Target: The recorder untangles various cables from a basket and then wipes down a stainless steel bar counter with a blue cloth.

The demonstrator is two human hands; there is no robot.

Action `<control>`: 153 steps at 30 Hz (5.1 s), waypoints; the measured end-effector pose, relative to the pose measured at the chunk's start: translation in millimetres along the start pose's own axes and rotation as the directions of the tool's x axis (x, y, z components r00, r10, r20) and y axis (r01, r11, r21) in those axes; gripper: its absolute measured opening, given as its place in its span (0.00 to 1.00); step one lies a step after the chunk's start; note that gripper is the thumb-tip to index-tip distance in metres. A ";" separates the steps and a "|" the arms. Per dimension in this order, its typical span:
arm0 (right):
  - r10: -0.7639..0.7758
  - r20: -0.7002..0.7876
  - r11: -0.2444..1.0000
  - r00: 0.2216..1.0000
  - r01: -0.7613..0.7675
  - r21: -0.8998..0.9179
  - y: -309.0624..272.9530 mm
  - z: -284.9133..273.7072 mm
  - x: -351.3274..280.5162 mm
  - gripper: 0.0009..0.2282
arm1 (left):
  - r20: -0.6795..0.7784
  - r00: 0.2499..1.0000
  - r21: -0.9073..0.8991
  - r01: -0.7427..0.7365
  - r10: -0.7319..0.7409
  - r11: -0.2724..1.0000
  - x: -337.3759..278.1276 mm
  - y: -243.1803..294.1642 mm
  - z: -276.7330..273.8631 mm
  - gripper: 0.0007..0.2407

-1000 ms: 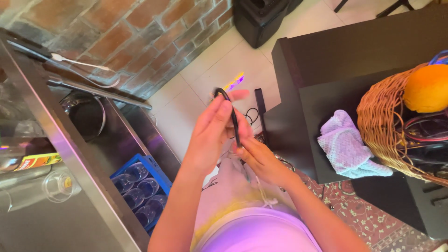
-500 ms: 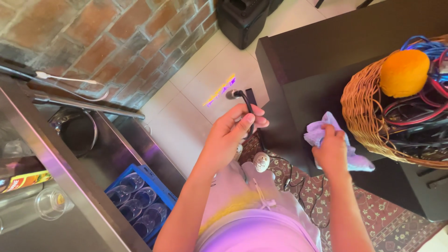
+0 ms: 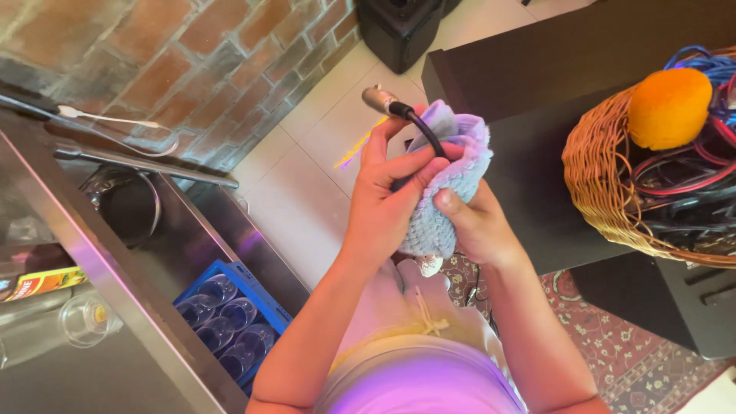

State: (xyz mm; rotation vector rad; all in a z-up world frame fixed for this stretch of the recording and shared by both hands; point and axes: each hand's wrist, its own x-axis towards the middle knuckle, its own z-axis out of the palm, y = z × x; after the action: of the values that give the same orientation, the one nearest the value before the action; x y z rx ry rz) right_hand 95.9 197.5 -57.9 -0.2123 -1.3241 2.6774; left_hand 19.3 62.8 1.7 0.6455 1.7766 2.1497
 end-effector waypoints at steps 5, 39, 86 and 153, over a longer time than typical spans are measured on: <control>0.109 0.001 0.983 0.994 -0.108 -0.148 8.8 5.4 -3.2 0.20 | 0.040 0.997 -0.212 0.076 -0.069 0.974 1.0 17.9 -27.0 0.06; -0.083 -0.083 0.943 0.993 0.051 -0.327 16.8 19.2 4.1 0.11 | 0.050 0.977 -0.601 0.194 -0.206 0.776 6.0 16.8 -20.3 0.17; -0.153 -0.033 0.904 0.988 0.126 -0.409 6.3 31.3 10.8 0.11 | 0.044 0.993 -0.460 0.117 -0.109 0.880 4.1 23.2 -31.4 0.16; 0.040 0.076 0.809 0.996 0.013 -0.587 14.8 38.4 38.5 0.09 | -0.056 0.994 -0.370 -0.108 0.094 0.923 55.3 37.2 -117.0 0.09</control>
State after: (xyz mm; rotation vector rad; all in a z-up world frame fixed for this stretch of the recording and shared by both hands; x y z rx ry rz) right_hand 49.9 166.2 -48.9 -0.1713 -2.1581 2.2126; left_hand -84.7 -17.9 30.0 0.6117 1.3159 2.4912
